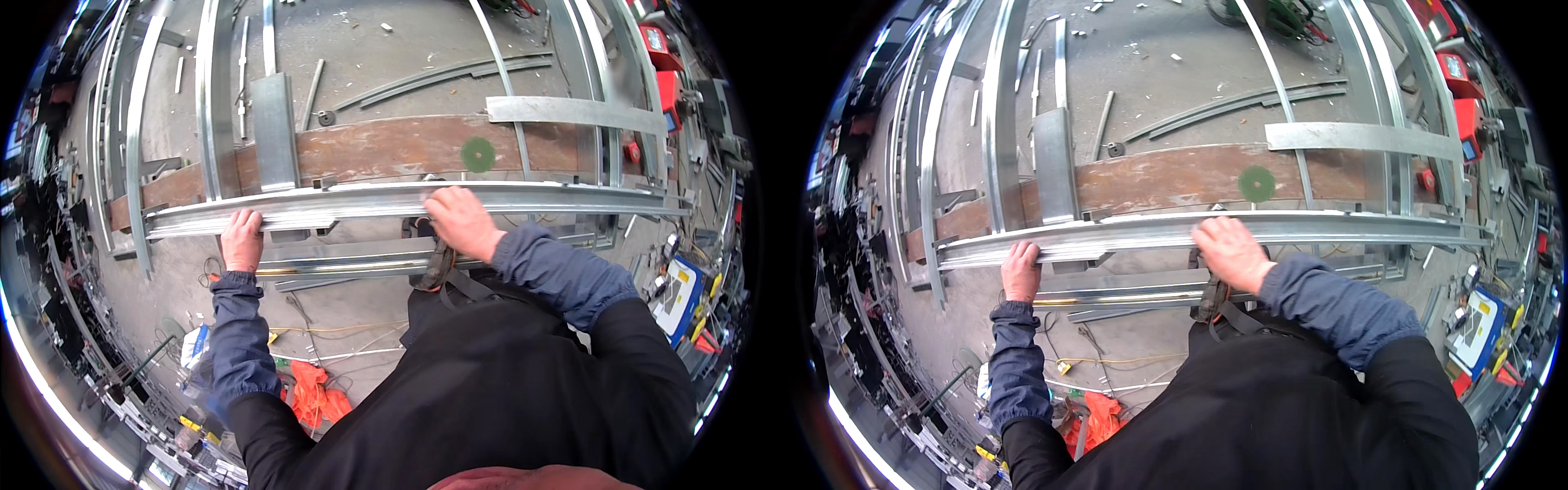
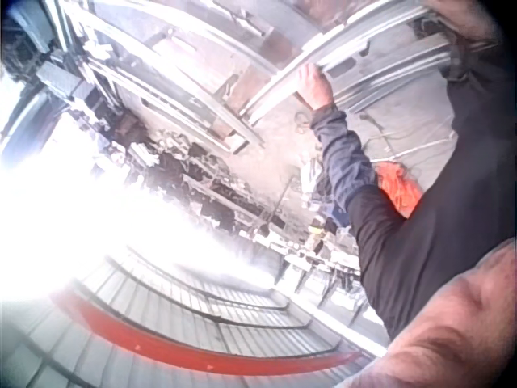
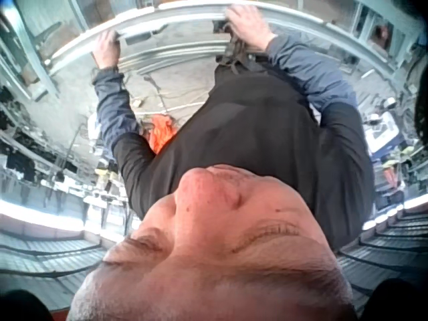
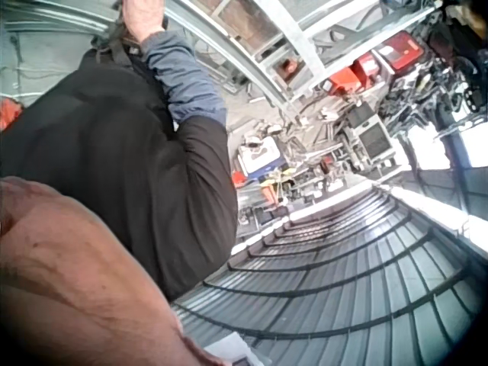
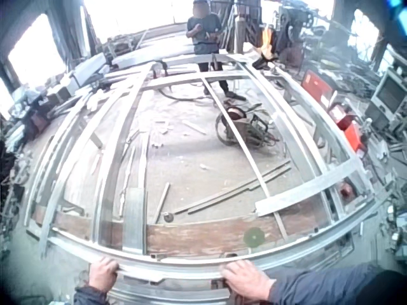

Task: The person measures and aligns metal frame pieces on a workbench, then uses a chop saw to cut a metal bar to length. The person handles multiple metal bars and a measuring tape, positioning them for cutting and assembly.

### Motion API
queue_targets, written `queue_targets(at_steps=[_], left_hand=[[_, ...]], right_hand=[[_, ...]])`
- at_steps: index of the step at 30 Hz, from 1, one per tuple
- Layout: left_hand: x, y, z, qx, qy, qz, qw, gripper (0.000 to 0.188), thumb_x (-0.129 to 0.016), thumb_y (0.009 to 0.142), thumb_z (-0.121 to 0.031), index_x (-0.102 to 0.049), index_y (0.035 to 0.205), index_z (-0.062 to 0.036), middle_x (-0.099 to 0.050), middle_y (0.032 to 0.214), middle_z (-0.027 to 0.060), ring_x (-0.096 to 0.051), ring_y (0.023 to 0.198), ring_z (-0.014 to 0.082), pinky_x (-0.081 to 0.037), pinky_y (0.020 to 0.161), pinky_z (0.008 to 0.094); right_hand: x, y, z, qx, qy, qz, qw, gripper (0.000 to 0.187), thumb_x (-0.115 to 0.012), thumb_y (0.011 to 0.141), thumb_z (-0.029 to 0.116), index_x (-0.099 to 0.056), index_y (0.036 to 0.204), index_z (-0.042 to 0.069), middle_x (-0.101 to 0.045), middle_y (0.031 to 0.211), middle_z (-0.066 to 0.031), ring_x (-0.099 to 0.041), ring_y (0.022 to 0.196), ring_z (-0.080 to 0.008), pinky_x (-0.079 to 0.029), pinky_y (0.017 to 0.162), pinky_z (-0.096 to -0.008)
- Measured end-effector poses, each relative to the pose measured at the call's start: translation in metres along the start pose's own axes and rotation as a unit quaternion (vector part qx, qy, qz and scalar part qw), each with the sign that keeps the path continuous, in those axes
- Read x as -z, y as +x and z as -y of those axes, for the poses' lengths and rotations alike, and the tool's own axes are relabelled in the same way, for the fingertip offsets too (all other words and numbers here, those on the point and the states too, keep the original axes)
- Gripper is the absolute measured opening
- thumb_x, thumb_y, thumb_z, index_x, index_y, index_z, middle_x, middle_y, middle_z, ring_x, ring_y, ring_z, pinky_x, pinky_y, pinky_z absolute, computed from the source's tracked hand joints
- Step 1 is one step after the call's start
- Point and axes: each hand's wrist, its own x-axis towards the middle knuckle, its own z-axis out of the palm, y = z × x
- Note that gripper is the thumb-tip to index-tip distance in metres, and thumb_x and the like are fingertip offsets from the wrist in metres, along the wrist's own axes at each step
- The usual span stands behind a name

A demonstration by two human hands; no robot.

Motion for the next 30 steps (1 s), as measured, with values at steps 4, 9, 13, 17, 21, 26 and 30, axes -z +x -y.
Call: queue_targets(at_steps=[4,9,13,17,21,26,30], left_hand=[[0.004,0.002,-0.005,0.008,-0.015,0.002,1.000,0.029,-0.074,0.075,0.003,-0.066,0.099,-0.0107,-0.069,0.106,0.0075,-0.067,0.106,0.0343,-0.058,0.087,0.0463],[0.001,0.005,-0.006,0.016,-0.003,0.012,1.000,0.030,-0.075,0.076,0.004,-0.065,0.100,-0.0100,-0.068,0.107,0.0077,-0.067,0.107,0.0356,-0.057,0.087,0.0472],[-0.003,0.003,-0.001,0.011,-0.009,0.015,1.000,0.030,-0.072,0.075,0.005,-0.064,0.100,-0.0092,-0.067,0.106,0.0097,-0.065,0.107,0.0377,-0.056,0.086,0.0487],[-0.005,0.003,-0.003,0.026,-0.006,0.020,0.999,0.027,-0.069,0.078,0.006,-0.064,0.100,-0.0092,-0.068,0.109,0.0093,-0.066,0.108,0.0366,-0.056,0.087,0.0485],[-0.001,0.003,-0.007,0.039,-0.011,0.044,0.998,0.030,-0.071,0.076,0.007,-0.066,0.101,-0.0091,-0.067,0.109,0.0107,-0.064,0.108,0.0395,-0.055,0.088,0.0501],[-0.005,0.004,-0.004,0.032,-0.007,0.039,0.999,0.026,-0.071,0.076,0.003,-0.067,0.100,-0.0084,-0.066,0.108,0.0108,-0.064,0.108,0.0395,-0.055,0.088,0.0501],[-0.003,0.002,-0.004,0.006,-0.017,0.034,0.999,0.027,-0.063,0.074,0.006,-0.062,0.099,-0.0057,-0.064,0.106,0.0153,-0.062,0.109,0.0426,-0.052,0.091,0.0525]], right_hand=[[0.028,-0.051,-0.037,-0.050,-0.041,-0.013,0.998,0.036,-0.080,0.084,0.013,-0.069,0.118,0.011,-0.062,0.112,-0.0070,-0.060,0.107,-0.0296,-0.051,0.094,-0.0432],[0.028,-0.080,-0.054,-0.075,-0.036,-0.054,0.995,0.035,-0.081,0.082,0.011,-0.071,0.116,0.013,-0.062,0.110,-0.0041,-0.061,0.107,-0.0279,-0.052,0.094,-0.0424],[0.029,-0.089,-0.057,-0.105,-0.032,-0.078,0.991,0.035,-0.083,0.082,0.015,-0.070,0.114,0.013,-0.062,0.110,-0.0041,-0.061,0.107,-0.0286,-0.051,0.095,-0.0436],[0.032,-0.110,-0.074,-0.128,-0.033,-0.085,0.988,0.033,-0.085,0.081,0.018,-0.070,0.110,0.014,-0.062,0.108,-0.0040,-0.060,0.106,-0.0288,-0.050,0.095,-0.0444],[0.023,-0.116,-0.080,-0.124,-0.027,-0.109,0.986,0.030,-0.086,0.081,0.019,-0.069,0.106,0.016,-0.062,0.105,-0.0024,-0.060,0.103,-0.0273,-0.050,0.093,-0.0423],[0.022,-0.116,-0.080,-0.114,-0.030,-0.133,0.984,0.026,-0.084,0.081,0.020,-0.069,0.102,0.017,-0.060,0.098,-0.0014,-0.060,0.098,-0.0254,-0.050,0.089,-0.0401],[0.021,-0.116,-0.083,-0.103,-0.047,-0.157,0.981,0.018,-0.077,0.083,0.024,-0.062,0.089,0.016,-0.055,0.091,-0.0020,-0.058,0.092,-0.0248,-0.048,0.086,-0.0393]])
